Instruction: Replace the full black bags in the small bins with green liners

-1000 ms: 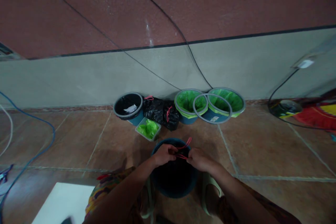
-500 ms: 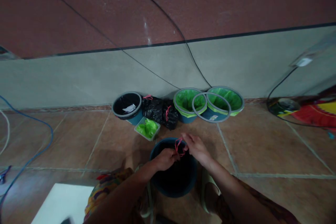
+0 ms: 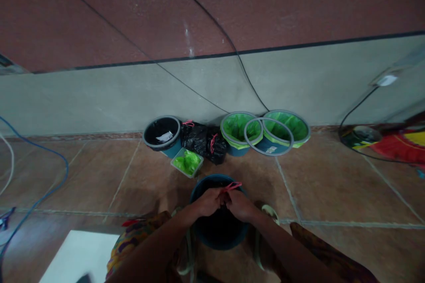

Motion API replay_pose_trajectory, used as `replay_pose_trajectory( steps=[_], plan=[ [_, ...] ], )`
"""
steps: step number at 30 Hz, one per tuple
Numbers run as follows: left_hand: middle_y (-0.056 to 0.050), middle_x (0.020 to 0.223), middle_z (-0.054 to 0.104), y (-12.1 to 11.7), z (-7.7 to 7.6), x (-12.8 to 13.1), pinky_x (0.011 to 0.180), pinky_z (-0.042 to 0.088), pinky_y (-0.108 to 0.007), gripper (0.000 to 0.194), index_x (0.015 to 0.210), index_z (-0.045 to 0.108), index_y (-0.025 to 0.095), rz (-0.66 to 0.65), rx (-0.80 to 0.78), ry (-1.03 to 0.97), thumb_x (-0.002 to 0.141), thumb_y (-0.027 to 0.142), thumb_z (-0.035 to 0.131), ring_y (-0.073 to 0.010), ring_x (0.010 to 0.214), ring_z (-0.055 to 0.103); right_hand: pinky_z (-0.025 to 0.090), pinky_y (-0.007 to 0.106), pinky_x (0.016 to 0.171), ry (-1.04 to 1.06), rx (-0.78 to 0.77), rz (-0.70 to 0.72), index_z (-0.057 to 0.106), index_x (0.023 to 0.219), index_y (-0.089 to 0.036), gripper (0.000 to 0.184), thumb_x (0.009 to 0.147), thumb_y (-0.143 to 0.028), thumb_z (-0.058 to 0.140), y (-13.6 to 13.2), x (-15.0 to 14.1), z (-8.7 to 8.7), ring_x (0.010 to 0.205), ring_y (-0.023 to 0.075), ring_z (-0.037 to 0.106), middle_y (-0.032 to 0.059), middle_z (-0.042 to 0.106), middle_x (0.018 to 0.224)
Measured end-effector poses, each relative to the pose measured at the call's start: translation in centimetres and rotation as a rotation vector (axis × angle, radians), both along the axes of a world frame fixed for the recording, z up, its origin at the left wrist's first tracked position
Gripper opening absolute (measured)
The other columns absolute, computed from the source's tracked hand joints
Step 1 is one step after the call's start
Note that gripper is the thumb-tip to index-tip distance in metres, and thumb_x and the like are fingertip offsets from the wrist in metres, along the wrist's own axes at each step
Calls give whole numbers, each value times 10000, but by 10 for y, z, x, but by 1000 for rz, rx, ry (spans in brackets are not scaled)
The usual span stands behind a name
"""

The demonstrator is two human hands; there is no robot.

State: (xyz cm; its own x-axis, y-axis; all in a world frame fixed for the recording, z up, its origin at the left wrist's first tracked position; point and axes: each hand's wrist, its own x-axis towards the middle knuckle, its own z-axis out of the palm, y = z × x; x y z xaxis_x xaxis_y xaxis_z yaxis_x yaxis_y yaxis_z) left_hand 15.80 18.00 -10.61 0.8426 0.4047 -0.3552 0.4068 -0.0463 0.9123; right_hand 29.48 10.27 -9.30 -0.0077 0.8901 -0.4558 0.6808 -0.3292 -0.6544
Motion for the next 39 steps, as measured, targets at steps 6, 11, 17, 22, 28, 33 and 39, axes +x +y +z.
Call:
replay_pose_trajectory(
  steps=[6, 11, 17, 22, 28, 33, 39],
  plan=[
    [-3, 687, 589, 1, -10, 3, 547, 427, -249, 320, 778, 566, 184, 163, -66, 82, 927, 417, 404, -120, 563, 531, 423, 262, 823, -123, 2, -1, 673, 984, -141, 245, 878, -133, 452, 3, 7, -1, 976, 193, 660, 103, 730, 1032],
    [2, 667, 606, 4, -15, 2, 538, 430, -236, 285, 727, 524, 176, 204, -123, 108, 907, 372, 423, -103, 531, 557, 405, 263, 760, -204, -28, -17, 701, 886, -177, 283, 915, -194, 420, 6, 12, 9, 915, 178, 667, 86, 742, 952],
    [14, 648, 635, 2, -19, 2, 563, 458, -246, 149, 791, 565, 154, 272, -260, 136, 831, 297, 555, -97, 514, 571, 389, 276, 745, -273, -50, -64, 706, 903, -198, 285, 911, -181, 421, 8, 15, 16, 923, 188, 668, 74, 748, 958],
    [9, 660, 657, 1, -19, 1, 616, 486, -252, 230, 821, 654, 130, 304, -383, 83, 767, 353, 672, -88, 544, 589, 386, 276, 739, -275, -59, -98, 710, 900, -201, 293, 909, -176, 418, 10, 16, 21, 910, 183, 666, 72, 750, 962],
    [-28, 744, 699, 0, -23, -2, 708, 503, -286, 322, 846, 711, 116, 447, -553, 40, 618, 333, 777, -114, 643, 631, 395, 255, 720, -195, -48, -44, 717, 905, -186, 269, 887, -185, 448, 8, 21, 17, 882, 166, 648, 67, 740, 949],
    [-5, 683, 678, 1, -19, -3, 730, 475, -291, 167, 743, 714, 143, 453, -300, 69, 582, 186, 694, -133, 659, 595, 400, 259, 695, -146, -131, 109, 734, 878, -153, 259, 845, -146, 477, 2, 19, 19, 864, 178, 651, 98, 733, 960],
    [-15, 716, 673, -2, -13, 0, 750, 457, -286, 175, 676, 711, 186, 178, 242, 129, 613, 104, 569, -174, 761, 592, 430, 290, 758, -262, -134, 79, 732, 948, -159, 273, 863, -165, 473, 2, 14, 9, 965, 233, 669, 135, 732, 1042]
  ],
)
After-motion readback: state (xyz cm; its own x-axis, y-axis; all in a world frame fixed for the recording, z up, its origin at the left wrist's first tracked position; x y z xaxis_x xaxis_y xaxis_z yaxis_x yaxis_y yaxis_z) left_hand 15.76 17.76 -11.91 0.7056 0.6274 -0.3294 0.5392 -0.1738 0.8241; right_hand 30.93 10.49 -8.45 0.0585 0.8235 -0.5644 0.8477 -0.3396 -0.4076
